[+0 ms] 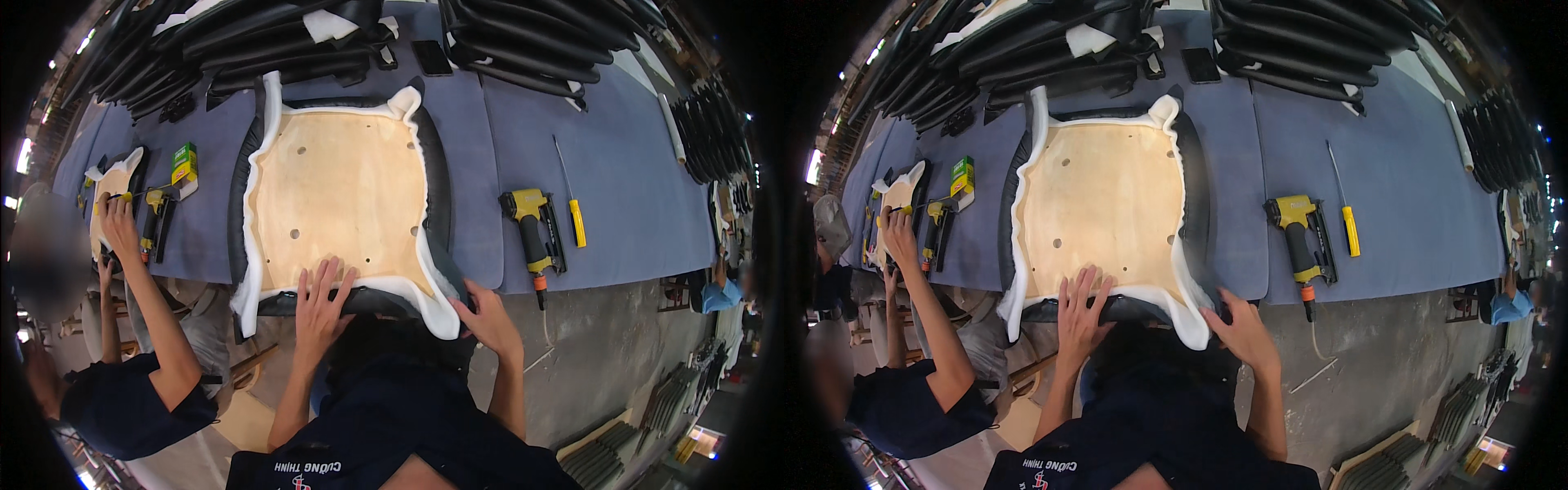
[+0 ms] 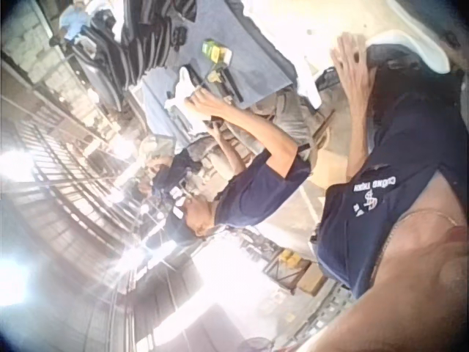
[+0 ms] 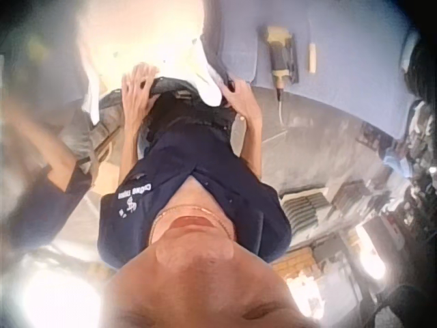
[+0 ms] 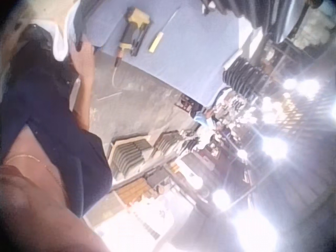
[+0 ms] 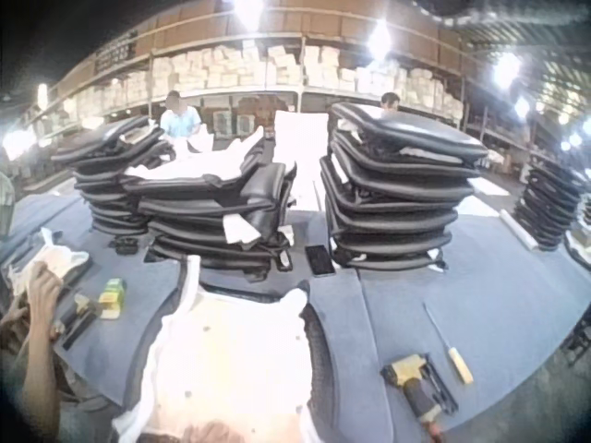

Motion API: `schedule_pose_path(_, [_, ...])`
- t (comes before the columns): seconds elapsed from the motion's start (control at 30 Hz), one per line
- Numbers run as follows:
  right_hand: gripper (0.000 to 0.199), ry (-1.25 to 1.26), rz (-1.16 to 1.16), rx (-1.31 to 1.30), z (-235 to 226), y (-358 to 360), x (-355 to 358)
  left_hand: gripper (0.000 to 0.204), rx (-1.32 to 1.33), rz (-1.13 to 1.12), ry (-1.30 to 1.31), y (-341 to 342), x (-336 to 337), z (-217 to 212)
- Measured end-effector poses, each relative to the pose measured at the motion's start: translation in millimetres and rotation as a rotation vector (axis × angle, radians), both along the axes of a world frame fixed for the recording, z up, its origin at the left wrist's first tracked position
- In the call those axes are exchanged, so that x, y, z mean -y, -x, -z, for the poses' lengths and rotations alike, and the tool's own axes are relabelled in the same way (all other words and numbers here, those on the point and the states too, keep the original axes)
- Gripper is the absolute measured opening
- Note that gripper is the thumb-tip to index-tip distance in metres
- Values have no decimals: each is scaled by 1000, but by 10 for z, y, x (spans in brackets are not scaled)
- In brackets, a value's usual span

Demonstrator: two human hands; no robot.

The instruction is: The person assembles chair seats by attaching black upholstery to wooden frames. They use a staple gun to secure the fabric around the edges, then flip the seat and stack it with others. The process is repeated for multiple units.

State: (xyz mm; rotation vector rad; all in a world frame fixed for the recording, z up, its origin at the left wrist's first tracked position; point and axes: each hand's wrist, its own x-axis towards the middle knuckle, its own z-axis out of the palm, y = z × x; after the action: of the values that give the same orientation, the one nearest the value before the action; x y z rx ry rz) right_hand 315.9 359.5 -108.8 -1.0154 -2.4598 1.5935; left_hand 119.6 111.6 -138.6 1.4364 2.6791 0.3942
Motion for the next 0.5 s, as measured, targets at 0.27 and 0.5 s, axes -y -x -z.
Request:
schedule_pose_path(0.27, [37,145,107,-116,-306,415,46,114,173,32,-225,439,-339,-108])
schedule_pose_path(0.5, [37,142,205,-234,-385,231,99,77,543,467,-281,71,-1160,-516])
